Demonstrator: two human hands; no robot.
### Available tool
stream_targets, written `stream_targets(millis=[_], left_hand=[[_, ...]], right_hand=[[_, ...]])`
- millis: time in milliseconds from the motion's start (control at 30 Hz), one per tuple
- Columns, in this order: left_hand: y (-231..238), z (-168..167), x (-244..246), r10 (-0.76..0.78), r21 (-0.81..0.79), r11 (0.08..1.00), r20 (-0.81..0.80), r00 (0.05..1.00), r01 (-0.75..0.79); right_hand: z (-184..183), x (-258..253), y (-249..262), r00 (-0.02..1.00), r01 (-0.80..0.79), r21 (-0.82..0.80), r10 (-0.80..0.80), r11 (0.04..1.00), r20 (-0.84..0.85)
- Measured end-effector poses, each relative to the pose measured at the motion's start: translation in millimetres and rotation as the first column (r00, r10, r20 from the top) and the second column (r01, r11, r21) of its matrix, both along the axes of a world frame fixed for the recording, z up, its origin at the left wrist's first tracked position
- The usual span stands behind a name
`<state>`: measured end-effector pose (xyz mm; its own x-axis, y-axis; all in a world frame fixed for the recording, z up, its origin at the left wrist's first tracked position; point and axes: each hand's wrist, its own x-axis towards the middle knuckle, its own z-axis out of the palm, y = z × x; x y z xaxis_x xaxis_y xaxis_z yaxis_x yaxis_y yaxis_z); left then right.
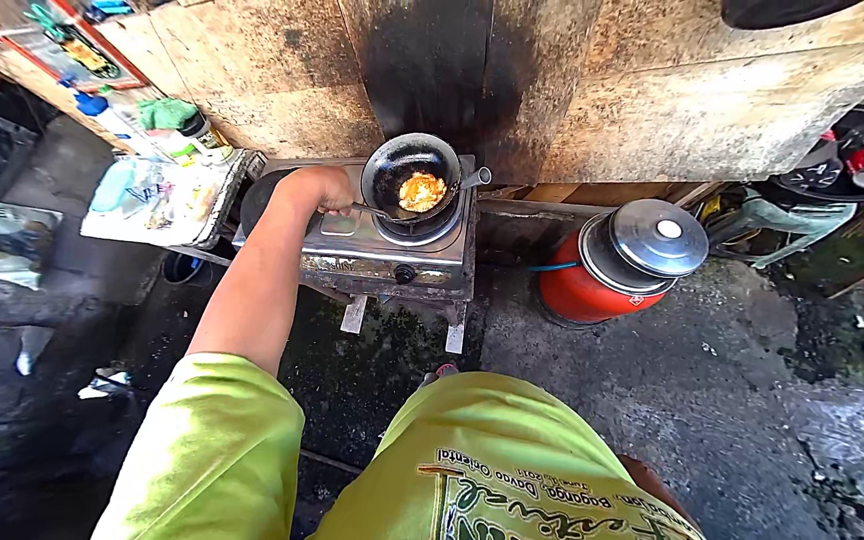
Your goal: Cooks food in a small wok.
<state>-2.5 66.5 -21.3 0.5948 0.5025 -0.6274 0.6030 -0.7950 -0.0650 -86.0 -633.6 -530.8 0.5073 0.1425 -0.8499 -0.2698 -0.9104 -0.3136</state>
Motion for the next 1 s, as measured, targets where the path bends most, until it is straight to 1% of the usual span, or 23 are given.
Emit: stream_targets(millis=[67,133,167,200,267,300,367,400,433,467,533,567,600,633,667,700,733,767,833,900,933,967,1000], left_hand=[[-6,-6,-4,-0.039,-0.015,0.999,0.039,0.998,0.039],[-11,-33,-8,-0.079,-0.006,0.997,0.117,0.990,0.081],[-12,-49,-11,-0.058,-0.014,0.998,0.160,0.985,0.061],[-15,-62,-17,-0.022,-0.020,0.999,0.195,0.981,0.027],[-33,-74,-29,0.049,-0.018,0.999,0.219,0.974,-0.046],[-43,-79,-32,0.097,-0.022,0.995,0.222,0.970,-0.095],[-58,-104,-31,0.182,-0.040,0.983,0.233,0.955,-0.177],[-62,-116,-31,0.209,-0.046,0.978,0.242,0.947,-0.204],[-66,-123,-29,0.219,-0.039,0.976,0.242,0.945,-0.216],[-70,-124,-27,0.224,-0.036,0.974,0.235,0.946,-0.222],[-79,-119,-24,0.217,-0.019,0.976,0.223,0.950,-0.218],[-82,-121,-23,0.227,-0.019,0.973,0.228,0.947,-0.229],[-85,-127,-22,0.244,-0.023,0.969,0.238,0.940,-0.246],[-87,-137,-20,0.261,-0.027,0.964,0.254,0.931,-0.263],[-88,-146,-18,0.273,-0.025,0.961,0.272,0.923,-0.277],[-90,-153,-16,0.278,-0.022,0.959,0.287,0.917,-0.283],[-92,-157,-15,0.276,-0.021,0.959,0.303,0.912,-0.283],[-94,-160,-15,0.272,-0.028,0.960,0.313,0.910,-0.278],[-93,-163,-20,0.277,-0.079,0.961,0.348,0.895,-0.267],[-86,-164,-27,0.347,-0.219,0.936,0.434,0.832,-0.276],[-81,-165,-32,0.420,-0.325,0.901,0.483,0.769,-0.288],[-78,-164,-38,0.522,-0.452,0.840,0.519,0.677,-0.301],[-76,-162,-45,0.631,-0.576,0.758,0.528,0.569,-0.306]], right_hand=[[5,-3,-2,1.000,-0.011,0.017,0.011,1.000,0.012],[12,-7,-7,0.998,-0.041,0.029,0.039,0.999,0.049],[24,0,-3,0.998,-0.041,0.016,0.042,0.999,-0.045],[25,1,-2,0.998,0.003,0.011,-0.002,1.000,-0.060],[33,-1,0,0.995,0.092,0.038,-0.092,0.995,-0.025],[33,-2,-3,0.997,0.080,0.059,-0.079,0.995,-0.016],[11,-9,-30,0.998,-0.060,0.080,0.057,0.995,0.033],[13,-12,-36,0.992,-0.120,0.087,0.116,0.989,0.050],[32,-12,-30,0.990,-0.140,0.076,0.139,0.987,0.025],[69,-5,-12,0.991,-0.104,0.035,0.107,0.994,-0.085],[128,-2,21,0.991,0.094,-0.045,-0.098,0.995,-0.087],[144,2,29,0.988,0.117,-0.063,-0.123,0.991,-0.090],[146,4,29,0.991,0.093,-0.060,-0.099,0.994,-0.093],[129,3,18,0.997,0.049,-0.027,-0.051,0.998,-0.066],[98,-3,1,0.999,0.021,0.017,-0.021,1.000,0.026],[79,-2,-7,0.999,0.020,0.029,-0.021,0.999,0.034],[77,1,-5,0.999,0.034,0.018,-0.035,0.999,0.022],[84,4,3,0.998,0.058,-0.003,-0.058,0.998,0.011],[116,11,30,0.996,0.085,-0.030,-0.086,0.996,-0.022],[116,8,34,0.999,0.043,0.020,-0.044,0.999,0.016],[104,3,30,0.997,0.037,0.063,-0.041,0.997,0.067],[103,3,31,0.998,0.041,0.077,-0.045,0.996,0.053],[112,8,37,0.998,0.047,0.060,-0.045,0.997,-0.036]])
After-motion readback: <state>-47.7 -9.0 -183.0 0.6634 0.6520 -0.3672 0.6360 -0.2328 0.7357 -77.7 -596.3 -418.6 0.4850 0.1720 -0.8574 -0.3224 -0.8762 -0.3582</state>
